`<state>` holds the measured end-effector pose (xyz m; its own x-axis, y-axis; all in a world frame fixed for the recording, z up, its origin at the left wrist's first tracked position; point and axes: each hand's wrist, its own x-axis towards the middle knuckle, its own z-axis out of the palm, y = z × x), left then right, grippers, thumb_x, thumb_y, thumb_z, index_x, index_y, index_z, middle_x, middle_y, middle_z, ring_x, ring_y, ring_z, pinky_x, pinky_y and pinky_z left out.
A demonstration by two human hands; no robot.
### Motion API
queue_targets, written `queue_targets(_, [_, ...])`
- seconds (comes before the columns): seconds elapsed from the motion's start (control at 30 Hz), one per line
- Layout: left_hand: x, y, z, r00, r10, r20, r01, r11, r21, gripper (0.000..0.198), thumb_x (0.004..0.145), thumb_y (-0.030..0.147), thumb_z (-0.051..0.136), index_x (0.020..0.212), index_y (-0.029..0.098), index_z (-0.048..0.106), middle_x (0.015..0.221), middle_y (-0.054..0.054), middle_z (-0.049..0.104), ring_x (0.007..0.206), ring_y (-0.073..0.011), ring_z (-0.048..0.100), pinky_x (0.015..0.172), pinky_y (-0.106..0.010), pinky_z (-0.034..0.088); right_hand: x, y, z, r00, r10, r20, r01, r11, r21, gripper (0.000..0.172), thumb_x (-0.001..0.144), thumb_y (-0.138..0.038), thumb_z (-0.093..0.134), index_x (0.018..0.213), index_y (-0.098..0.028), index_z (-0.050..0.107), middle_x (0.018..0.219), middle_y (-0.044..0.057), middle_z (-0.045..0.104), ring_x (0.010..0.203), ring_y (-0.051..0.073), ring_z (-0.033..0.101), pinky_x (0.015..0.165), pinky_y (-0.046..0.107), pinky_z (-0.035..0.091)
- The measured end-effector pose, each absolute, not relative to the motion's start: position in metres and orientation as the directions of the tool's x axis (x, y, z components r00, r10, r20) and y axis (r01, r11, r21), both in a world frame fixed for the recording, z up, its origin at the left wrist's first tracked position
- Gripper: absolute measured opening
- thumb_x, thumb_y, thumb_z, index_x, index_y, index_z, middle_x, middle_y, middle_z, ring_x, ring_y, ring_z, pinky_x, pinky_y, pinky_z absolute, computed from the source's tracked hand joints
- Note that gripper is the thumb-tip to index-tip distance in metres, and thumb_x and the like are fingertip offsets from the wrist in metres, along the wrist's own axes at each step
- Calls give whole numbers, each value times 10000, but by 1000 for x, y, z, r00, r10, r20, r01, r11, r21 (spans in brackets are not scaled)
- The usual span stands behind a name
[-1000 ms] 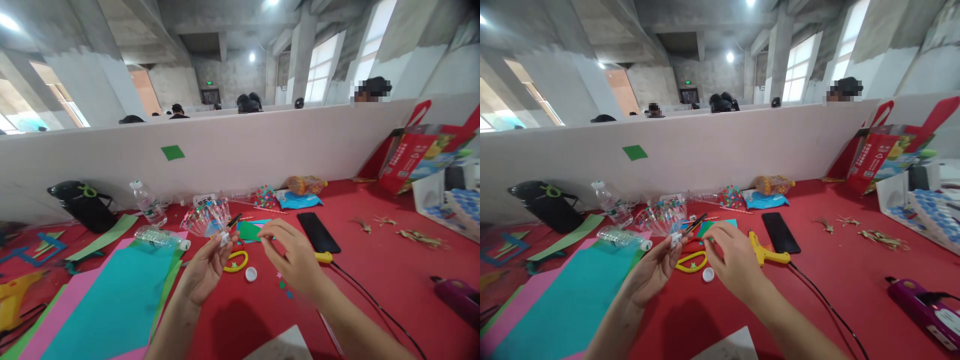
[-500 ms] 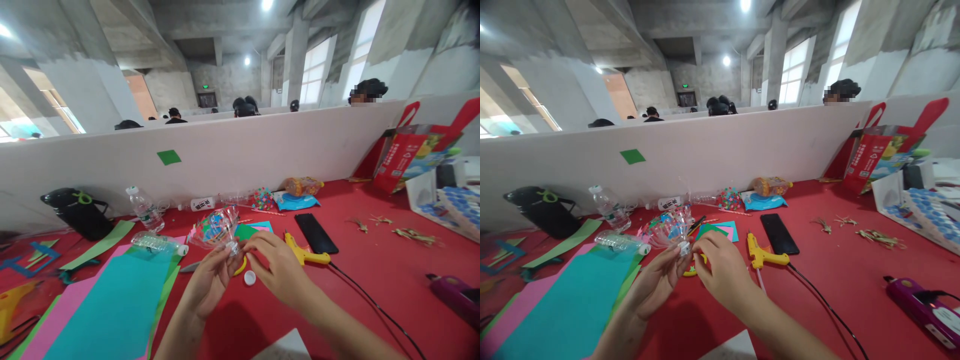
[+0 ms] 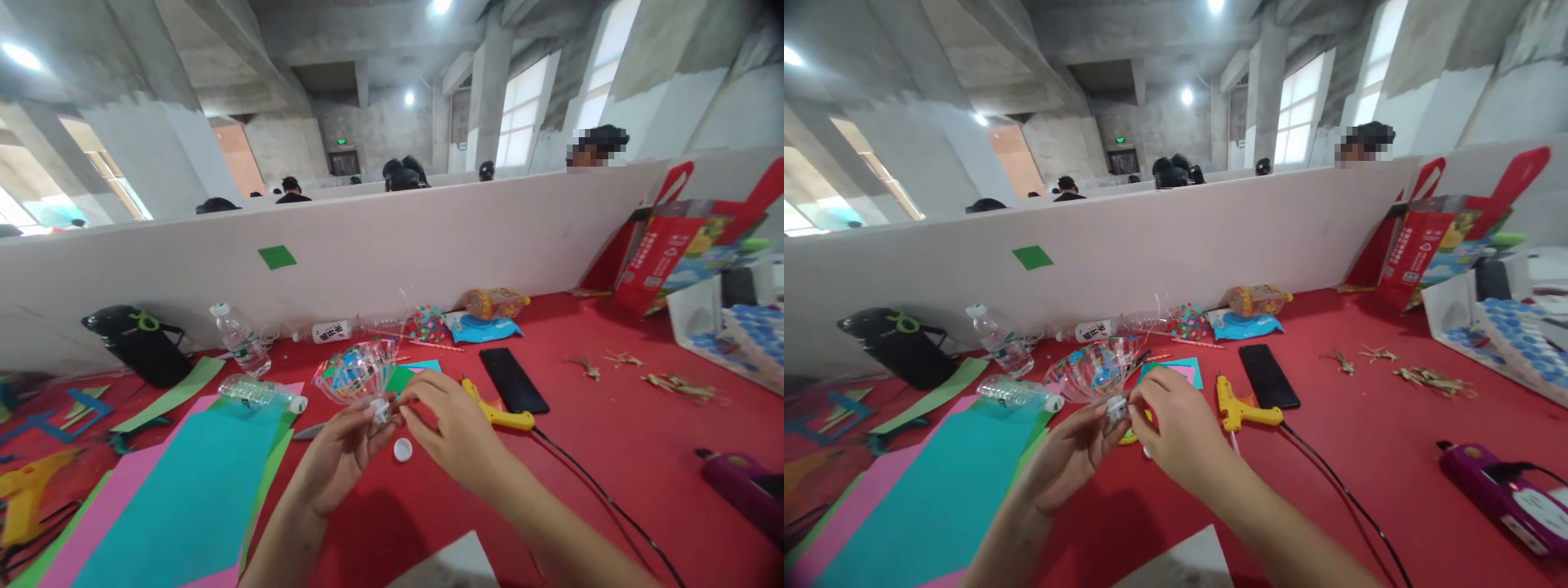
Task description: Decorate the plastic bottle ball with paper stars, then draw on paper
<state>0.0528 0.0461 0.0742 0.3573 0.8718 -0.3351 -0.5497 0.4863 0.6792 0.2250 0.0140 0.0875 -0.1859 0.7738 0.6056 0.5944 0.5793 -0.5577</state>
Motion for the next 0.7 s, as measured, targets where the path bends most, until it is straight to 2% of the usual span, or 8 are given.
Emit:
queue_targets(0.2, [55, 43, 86, 367, 872, -323, -556, 484, 675, 288, 890, 43, 400, 825, 77, 679, 811, -101, 745, 771, -144, 713, 729, -189, 577, 209, 2, 92, -185, 740, 647, 663, 580, -474, 98, 842, -103, 511, 852, -169, 582, 901, 78, 607, 886, 207, 561, 782, 343, 473])
queue_targets(0.43, [59, 44, 80, 354, 899, -257, -588, 428, 687, 242, 880, 69, 431, 956, 82, 660, 876, -111, 737, 868, -178, 700, 782, -245, 569, 204, 6, 66, -86, 720, 689, 682, 546, -486, 223, 824, -142, 545, 1043, -176, 567, 1092, 118, 576, 1054, 231, 535, 895, 383, 450])
queue_targets(0.5, [62, 42, 71, 335, 907, -254, -592, 413, 692, 220, 865, 60, 455, 962, 78, 652, 915, -121, 728, 905, -192, 688, 809, -282, 561, 213, 3, 56, -105, 785, 611, 752, 464, -467, 201, 861, -172, 515, 1054, -175, 571, 1062, 106, 591, 1033, 215, 546, 877, 352, 443])
queue_targets(0.57, [64, 38, 58, 307, 916, -257, -592, 396, 702, 186, 861, 68, 484, 966, 78, 637, 961, -118, 708, 922, -189, 672, 803, -303, 556, 225, -1, 45, -100, 885, 454, 857, 309, -413, 148, 891, -201, 481, 984, -178, 594, 969, 71, 618, 916, 181, 576, 805, 299, 441])
queue_targets(0.63, [65, 33, 43, 291, 919, -265, -584, 390, 712, 182, 866, 149, 541, 1029, 104, 607, 1040, -92, 666, 920, -181, 649, 775, -342, 555, 240, -4, 32, -63, 926, 372, 906, 210, -368, 123, 873, -176, 496, 908, -164, 613, 913, 67, 628, 850, 175, 579, 762, 281, 429])
queue_targets(0.7, [66, 28, 27, 286, 920, -269, -575, 389, 720, 260, 865, 258, 572, 1096, 139, 580, 1103, -79, 622, 924, -185, 625, 767, -378, 547, 258, -4, 17, -15, 938, 346, 937, 134, -324, 133, 842, -122, 513, 923, -147, 615, 975, 97, 621, 921, 193, 561, 808, 293, 406])
